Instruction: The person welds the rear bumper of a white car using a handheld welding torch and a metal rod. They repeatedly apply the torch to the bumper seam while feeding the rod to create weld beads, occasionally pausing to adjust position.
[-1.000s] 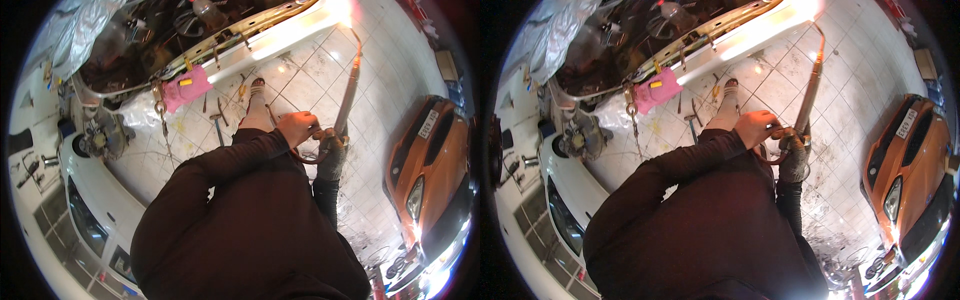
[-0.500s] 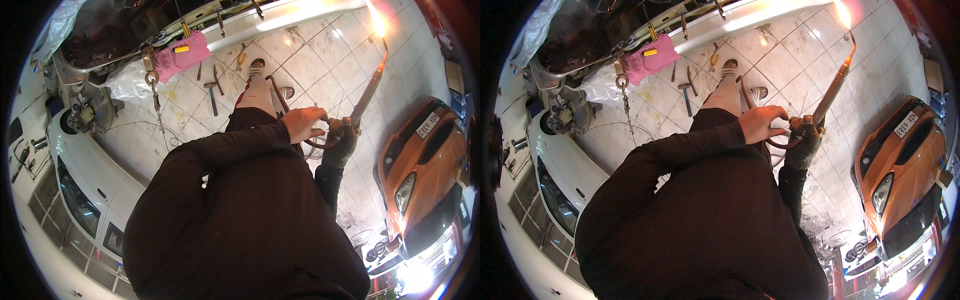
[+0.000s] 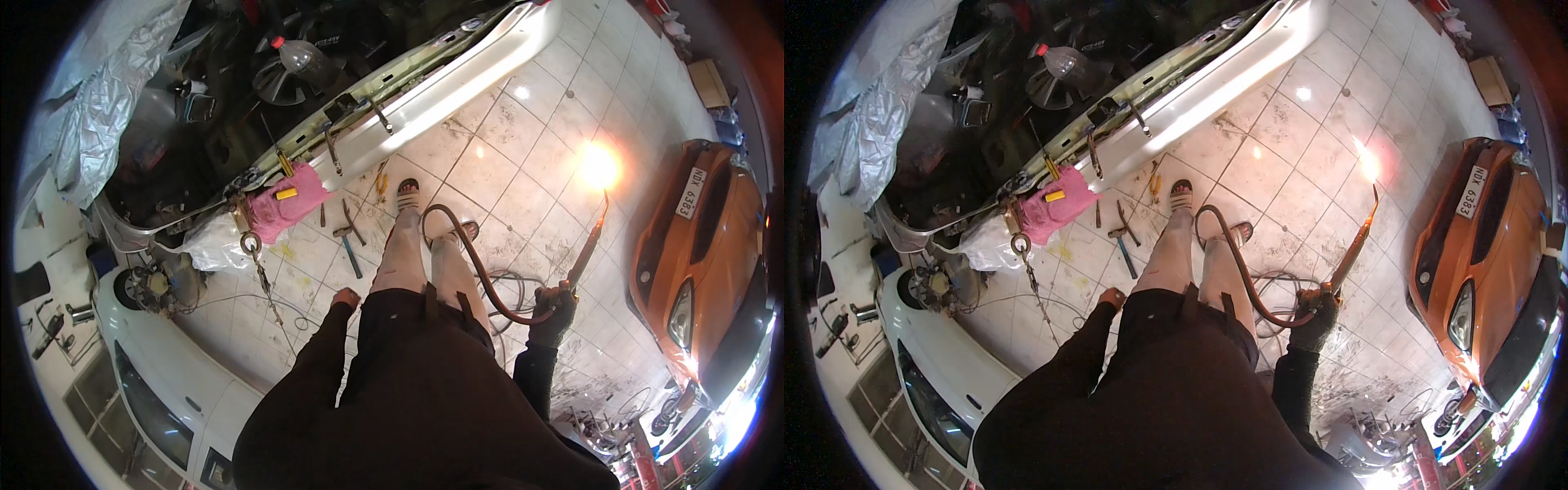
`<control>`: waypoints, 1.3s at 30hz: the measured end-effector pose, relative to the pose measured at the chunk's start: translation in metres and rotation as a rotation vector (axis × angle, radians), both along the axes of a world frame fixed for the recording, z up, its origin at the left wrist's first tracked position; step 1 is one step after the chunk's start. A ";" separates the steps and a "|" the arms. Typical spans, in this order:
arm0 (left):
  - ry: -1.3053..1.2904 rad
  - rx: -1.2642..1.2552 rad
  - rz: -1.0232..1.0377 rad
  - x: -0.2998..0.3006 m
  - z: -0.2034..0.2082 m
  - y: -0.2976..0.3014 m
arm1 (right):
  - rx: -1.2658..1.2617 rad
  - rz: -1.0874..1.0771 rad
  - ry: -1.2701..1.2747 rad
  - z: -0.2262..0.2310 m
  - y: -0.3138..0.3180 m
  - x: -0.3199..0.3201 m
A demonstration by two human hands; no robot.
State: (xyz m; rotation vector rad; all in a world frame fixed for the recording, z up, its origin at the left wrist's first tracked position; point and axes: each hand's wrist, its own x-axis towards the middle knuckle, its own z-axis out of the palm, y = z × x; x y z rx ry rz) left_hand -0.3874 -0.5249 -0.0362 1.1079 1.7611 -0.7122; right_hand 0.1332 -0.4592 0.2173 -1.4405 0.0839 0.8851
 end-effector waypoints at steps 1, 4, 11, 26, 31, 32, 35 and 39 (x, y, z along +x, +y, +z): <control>-0.025 -0.108 -0.054 0.000 0.005 0.004 | 0.018 -0.010 -0.001 0.002 -0.004 0.004; -0.046 0.065 0.178 0.014 0.030 0.015 | 0.075 -0.033 0.003 -0.001 -0.016 0.029; -0.387 0.917 0.105 0.103 0.099 0.270 | 0.011 -0.133 -0.034 0.005 -0.015 0.050; 0.147 0.746 -1.582 0.292 -0.128 0.803 | -0.217 -0.526 0.069 -0.030 0.054 0.031; 0.169 0.604 -1.728 0.278 -0.169 0.845 | -0.311 -0.550 0.104 -0.023 0.078 -0.003; 0.175 0.596 -1.712 0.271 -0.175 0.847 | -0.339 -0.560 0.090 -0.025 0.087 -0.003; 0.161 0.583 -1.655 0.259 -0.177 0.852 | -0.432 -0.611 0.041 -0.023 0.107 -0.007; 0.131 0.593 -1.554 0.252 -0.166 0.853 | -0.547 -0.667 -0.035 -0.024 0.110 -0.016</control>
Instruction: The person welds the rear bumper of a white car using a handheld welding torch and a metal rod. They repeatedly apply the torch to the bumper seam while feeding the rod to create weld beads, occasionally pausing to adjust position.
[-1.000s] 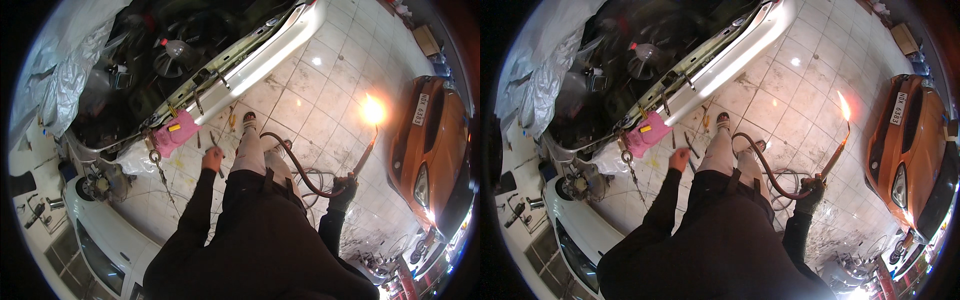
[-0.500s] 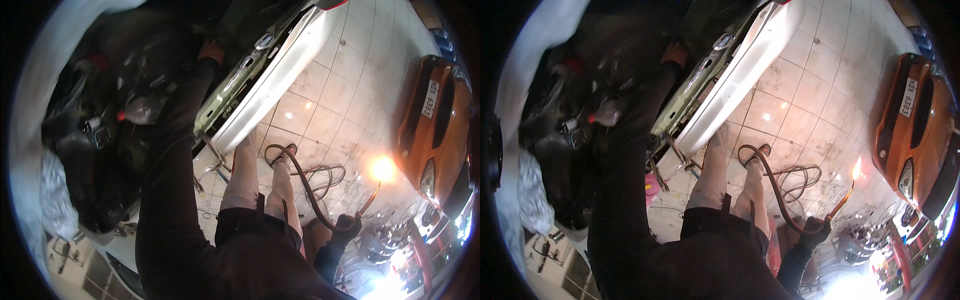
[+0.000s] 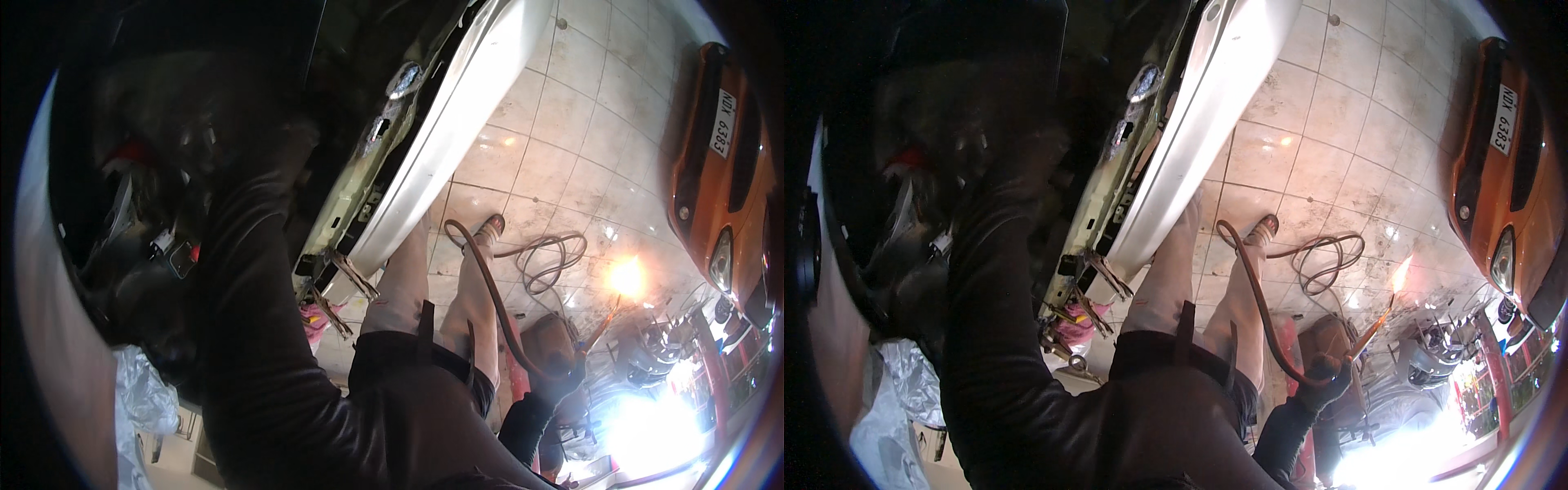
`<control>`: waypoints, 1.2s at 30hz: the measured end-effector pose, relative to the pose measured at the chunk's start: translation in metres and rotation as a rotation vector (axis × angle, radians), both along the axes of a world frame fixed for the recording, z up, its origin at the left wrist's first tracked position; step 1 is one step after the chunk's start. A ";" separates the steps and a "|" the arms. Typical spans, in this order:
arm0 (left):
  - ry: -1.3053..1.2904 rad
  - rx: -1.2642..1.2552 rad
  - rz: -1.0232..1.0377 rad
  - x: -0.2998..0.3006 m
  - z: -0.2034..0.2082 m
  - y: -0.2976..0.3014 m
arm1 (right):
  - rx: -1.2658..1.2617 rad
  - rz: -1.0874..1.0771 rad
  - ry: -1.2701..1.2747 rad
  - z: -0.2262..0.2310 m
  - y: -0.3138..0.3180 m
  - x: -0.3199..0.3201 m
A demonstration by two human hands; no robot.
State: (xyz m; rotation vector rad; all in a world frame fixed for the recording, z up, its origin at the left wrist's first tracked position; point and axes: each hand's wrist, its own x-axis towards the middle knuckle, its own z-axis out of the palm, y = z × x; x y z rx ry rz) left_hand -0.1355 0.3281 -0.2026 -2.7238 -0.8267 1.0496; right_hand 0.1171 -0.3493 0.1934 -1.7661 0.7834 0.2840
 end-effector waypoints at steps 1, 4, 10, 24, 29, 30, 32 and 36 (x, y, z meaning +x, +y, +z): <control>-0.019 -0.002 0.026 0.001 0.003 0.003 | 0.002 -0.008 0.004 -0.004 0.001 -0.002; -0.053 0.018 0.197 -0.039 0.014 -0.024 | 0.086 -0.004 0.063 0.001 0.017 0.028; -0.161 0.085 0.498 -0.083 0.039 -0.056 | 0.333 -0.001 0.133 -0.010 -0.040 0.051; -1.041 -0.036 0.917 -0.037 0.307 -0.336 | 0.429 0.351 -0.059 -0.054 -0.174 0.139; -0.913 -0.045 0.856 -0.039 0.258 -0.334 | 0.739 0.341 0.054 -0.058 -0.185 0.150; -0.887 -0.071 0.884 -0.008 0.289 -0.336 | 0.727 0.351 0.039 -0.058 -0.187 0.144; -0.823 -0.049 0.807 -0.001 0.300 -0.337 | 0.706 0.381 0.024 -0.055 -0.177 0.134; -0.799 0.049 0.724 -0.024 0.251 -0.312 | 0.755 0.296 0.026 -0.028 -0.137 0.101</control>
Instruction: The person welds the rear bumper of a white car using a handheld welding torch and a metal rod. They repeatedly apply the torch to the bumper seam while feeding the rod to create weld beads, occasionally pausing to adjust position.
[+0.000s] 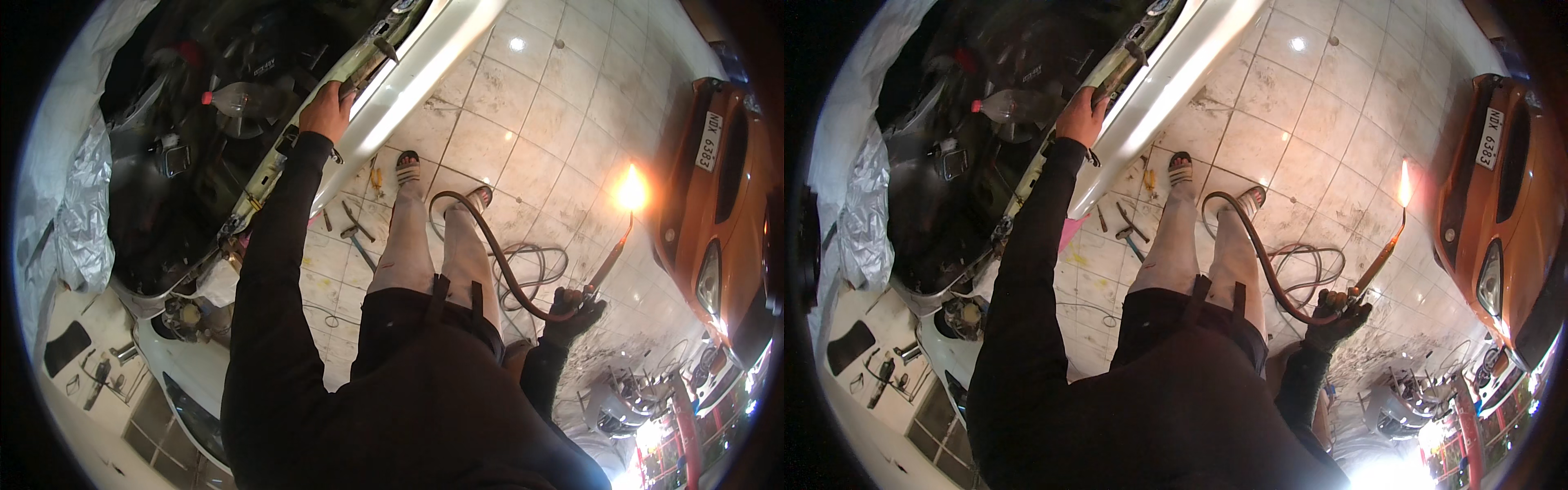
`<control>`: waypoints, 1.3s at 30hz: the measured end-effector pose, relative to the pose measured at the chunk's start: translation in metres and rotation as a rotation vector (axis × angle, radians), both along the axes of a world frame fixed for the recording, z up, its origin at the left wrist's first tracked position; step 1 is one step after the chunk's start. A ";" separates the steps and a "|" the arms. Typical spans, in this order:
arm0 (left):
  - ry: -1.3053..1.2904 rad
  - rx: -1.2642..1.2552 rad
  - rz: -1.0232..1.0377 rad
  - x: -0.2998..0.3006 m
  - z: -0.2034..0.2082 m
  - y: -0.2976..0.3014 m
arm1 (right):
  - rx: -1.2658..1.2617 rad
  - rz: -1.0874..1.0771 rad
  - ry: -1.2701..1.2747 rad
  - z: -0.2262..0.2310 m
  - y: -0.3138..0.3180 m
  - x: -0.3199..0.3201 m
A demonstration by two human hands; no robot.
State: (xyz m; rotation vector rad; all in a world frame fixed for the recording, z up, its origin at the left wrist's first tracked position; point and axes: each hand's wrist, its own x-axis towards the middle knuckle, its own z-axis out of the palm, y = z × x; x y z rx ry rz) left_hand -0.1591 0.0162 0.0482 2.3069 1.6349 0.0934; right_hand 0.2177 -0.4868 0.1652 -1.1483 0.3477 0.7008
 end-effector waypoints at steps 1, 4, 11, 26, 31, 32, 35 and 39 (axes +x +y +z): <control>0.010 -0.046 0.015 0.002 0.002 0.006 | 0.047 0.015 0.001 0.003 0.006 -0.007; 0.051 -0.168 0.051 0.017 0.027 0.028 | 0.095 0.004 -0.006 0.009 0.028 -0.033; 0.071 -0.145 -0.040 0.022 0.019 0.059 | 0.138 0.010 -0.004 0.012 0.060 -0.082; 0.085 -0.154 -0.041 0.023 0.017 0.062 | -0.047 -0.085 -0.042 0.033 0.101 -0.115; 0.043 -0.205 -0.028 0.025 0.014 0.062 | 0.052 -0.001 -0.056 0.026 0.091 -0.112; 0.061 -0.236 0.012 0.026 0.015 0.062 | 0.038 -0.008 -0.057 0.027 0.092 -0.113; 0.064 -0.177 -0.065 0.027 0.012 0.058 | 0.020 -0.020 -0.053 0.026 0.092 -0.114; 0.014 -0.176 0.017 0.024 0.008 0.059 | 0.088 0.061 -0.053 0.024 0.092 -0.113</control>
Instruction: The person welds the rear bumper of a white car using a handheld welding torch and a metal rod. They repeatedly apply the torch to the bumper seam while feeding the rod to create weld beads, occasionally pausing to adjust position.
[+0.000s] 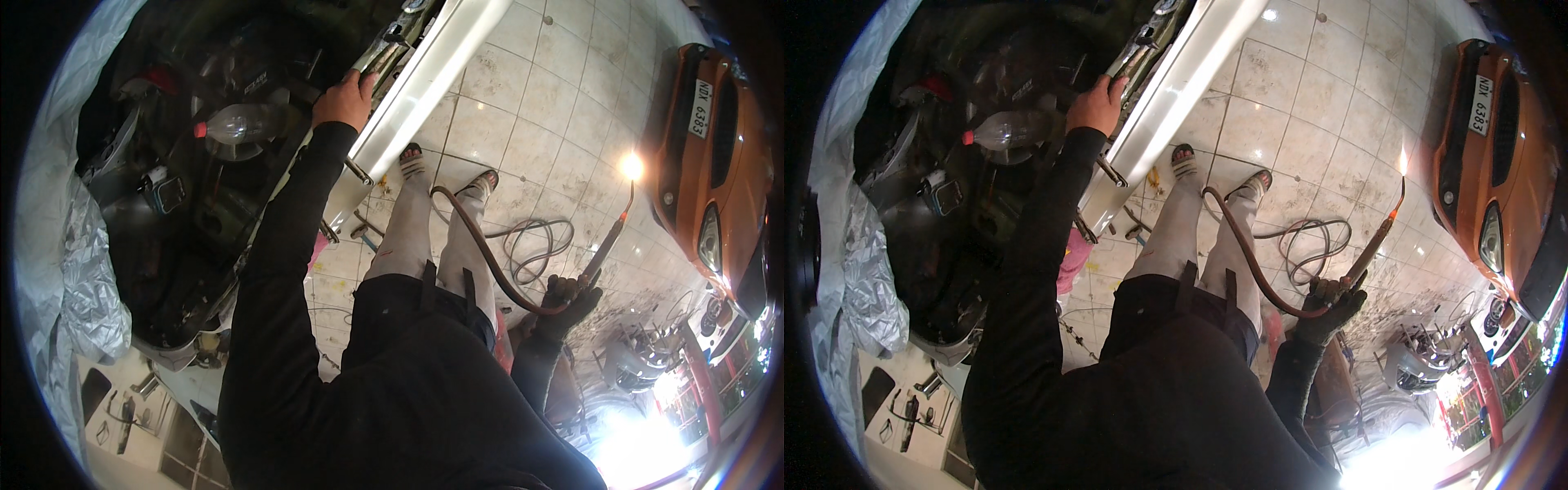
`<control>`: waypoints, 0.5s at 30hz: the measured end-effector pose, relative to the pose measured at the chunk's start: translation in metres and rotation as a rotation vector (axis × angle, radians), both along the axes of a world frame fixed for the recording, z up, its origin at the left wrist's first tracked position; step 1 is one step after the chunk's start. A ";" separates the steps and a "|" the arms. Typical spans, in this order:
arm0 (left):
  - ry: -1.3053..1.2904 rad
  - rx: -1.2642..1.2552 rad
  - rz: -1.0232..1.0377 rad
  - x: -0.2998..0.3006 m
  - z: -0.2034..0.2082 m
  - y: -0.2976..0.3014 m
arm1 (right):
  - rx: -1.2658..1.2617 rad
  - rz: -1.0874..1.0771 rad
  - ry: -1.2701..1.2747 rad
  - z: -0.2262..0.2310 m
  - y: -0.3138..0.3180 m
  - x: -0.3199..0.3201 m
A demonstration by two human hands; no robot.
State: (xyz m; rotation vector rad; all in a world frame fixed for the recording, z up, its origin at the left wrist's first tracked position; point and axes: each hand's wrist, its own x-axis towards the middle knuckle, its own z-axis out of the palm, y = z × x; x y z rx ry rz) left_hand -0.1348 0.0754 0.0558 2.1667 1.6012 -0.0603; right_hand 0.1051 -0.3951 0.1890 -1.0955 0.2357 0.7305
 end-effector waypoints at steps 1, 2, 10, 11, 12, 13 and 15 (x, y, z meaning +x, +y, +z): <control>0.022 0.003 -0.012 0.005 0.008 -0.002 | 0.001 -0.015 0.005 -0.002 -0.002 0.000; 0.043 0.006 -0.024 0.008 0.013 -0.004 | 0.001 -0.030 0.010 -0.004 -0.007 0.000; 0.031 0.005 -0.103 0.004 0.017 -0.013 | -0.021 -0.047 0.004 -0.004 -0.007 0.002; 0.042 -0.006 -0.093 0.005 0.018 -0.012 | -0.003 -0.034 0.008 -0.005 -0.008 0.003; 0.035 -0.006 -0.076 0.006 0.019 -0.011 | 0.014 -0.021 0.011 -0.005 -0.009 0.003; 0.029 -0.006 -0.057 0.005 0.019 -0.008 | 0.014 -0.019 0.012 -0.005 -0.008 0.003; 0.028 -0.006 -0.031 0.003 0.016 -0.004 | 0.015 -0.017 0.012 -0.004 -0.008 0.004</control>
